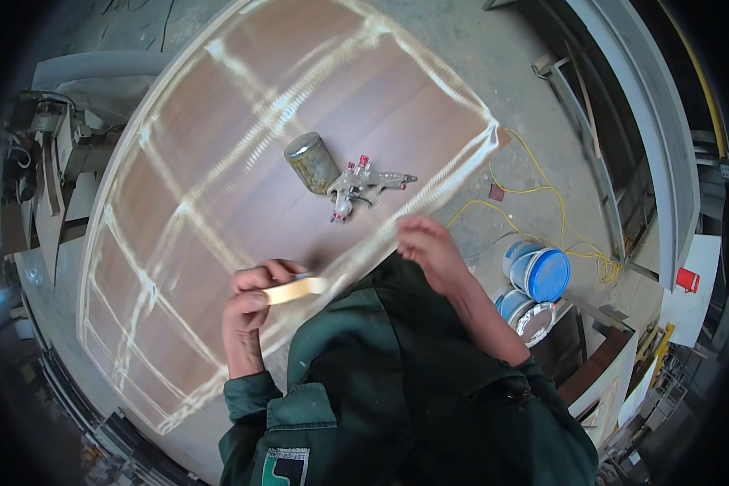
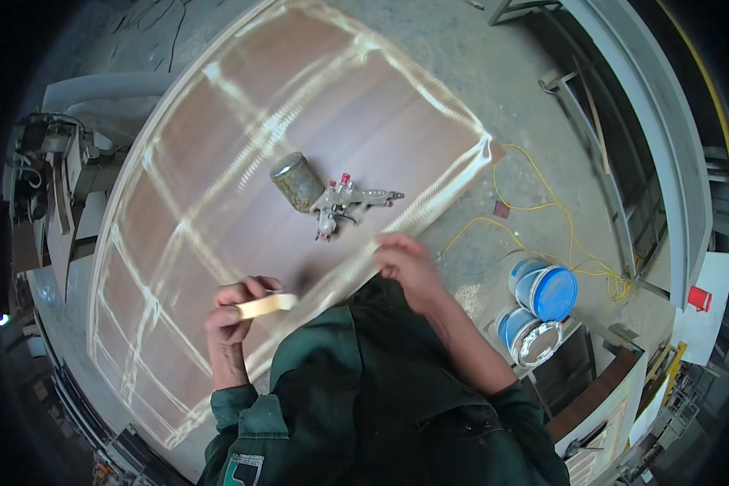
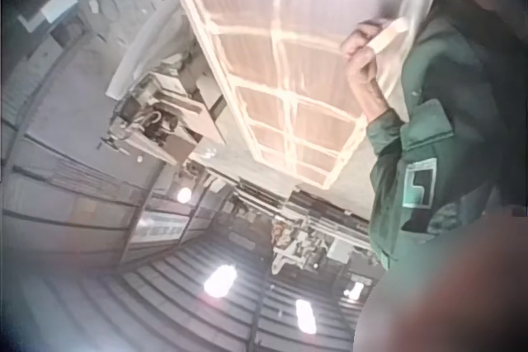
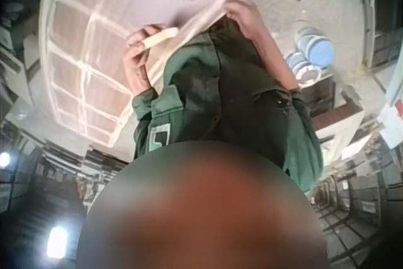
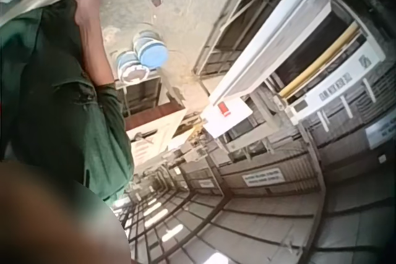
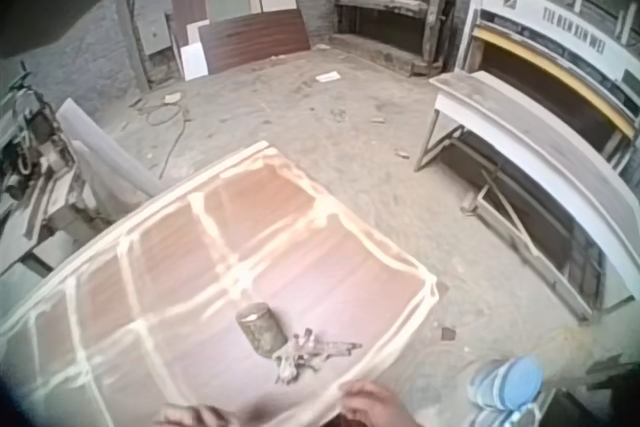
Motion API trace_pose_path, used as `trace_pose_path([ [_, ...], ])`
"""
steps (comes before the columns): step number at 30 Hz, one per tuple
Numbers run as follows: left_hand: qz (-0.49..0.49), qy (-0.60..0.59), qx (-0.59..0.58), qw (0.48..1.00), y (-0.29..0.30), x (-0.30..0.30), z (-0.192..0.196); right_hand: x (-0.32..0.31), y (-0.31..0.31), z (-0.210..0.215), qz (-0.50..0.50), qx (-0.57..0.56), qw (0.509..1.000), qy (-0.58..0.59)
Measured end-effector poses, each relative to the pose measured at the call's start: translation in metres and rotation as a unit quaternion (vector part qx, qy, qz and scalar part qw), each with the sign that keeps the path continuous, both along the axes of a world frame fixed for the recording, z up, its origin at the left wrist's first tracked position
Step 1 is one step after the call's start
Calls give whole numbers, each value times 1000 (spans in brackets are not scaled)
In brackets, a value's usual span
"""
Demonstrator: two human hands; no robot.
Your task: Using a spray gun to apply a coating to a large wooden panel in an industrial manufacturing setting.
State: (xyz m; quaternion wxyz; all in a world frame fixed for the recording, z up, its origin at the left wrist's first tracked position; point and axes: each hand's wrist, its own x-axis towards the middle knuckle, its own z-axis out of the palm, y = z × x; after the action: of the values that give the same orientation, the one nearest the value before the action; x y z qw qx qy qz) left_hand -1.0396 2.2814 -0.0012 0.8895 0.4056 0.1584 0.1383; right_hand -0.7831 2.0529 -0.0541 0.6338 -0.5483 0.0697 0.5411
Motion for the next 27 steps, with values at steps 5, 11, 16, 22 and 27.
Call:
trace_pose_path([
  [5,250,133,-113,952,10,-44,-11,8,21,-62,-37,-129,989,-62],
  [11,260,94,-122,953,13,-64,-33,41,120,-81,-226,-155,940,205],
  [16,292,130,-141,937,6,-75,-48,43,159,-109,-276,-150,945,96],
  [22,316,117,-149,930,15,-97,-50,38,126,-109,-178,-82,981,-11],
  [27,322,130,-113,931,25,-88,-36,18,94,-40,6,9,999,-43],
])
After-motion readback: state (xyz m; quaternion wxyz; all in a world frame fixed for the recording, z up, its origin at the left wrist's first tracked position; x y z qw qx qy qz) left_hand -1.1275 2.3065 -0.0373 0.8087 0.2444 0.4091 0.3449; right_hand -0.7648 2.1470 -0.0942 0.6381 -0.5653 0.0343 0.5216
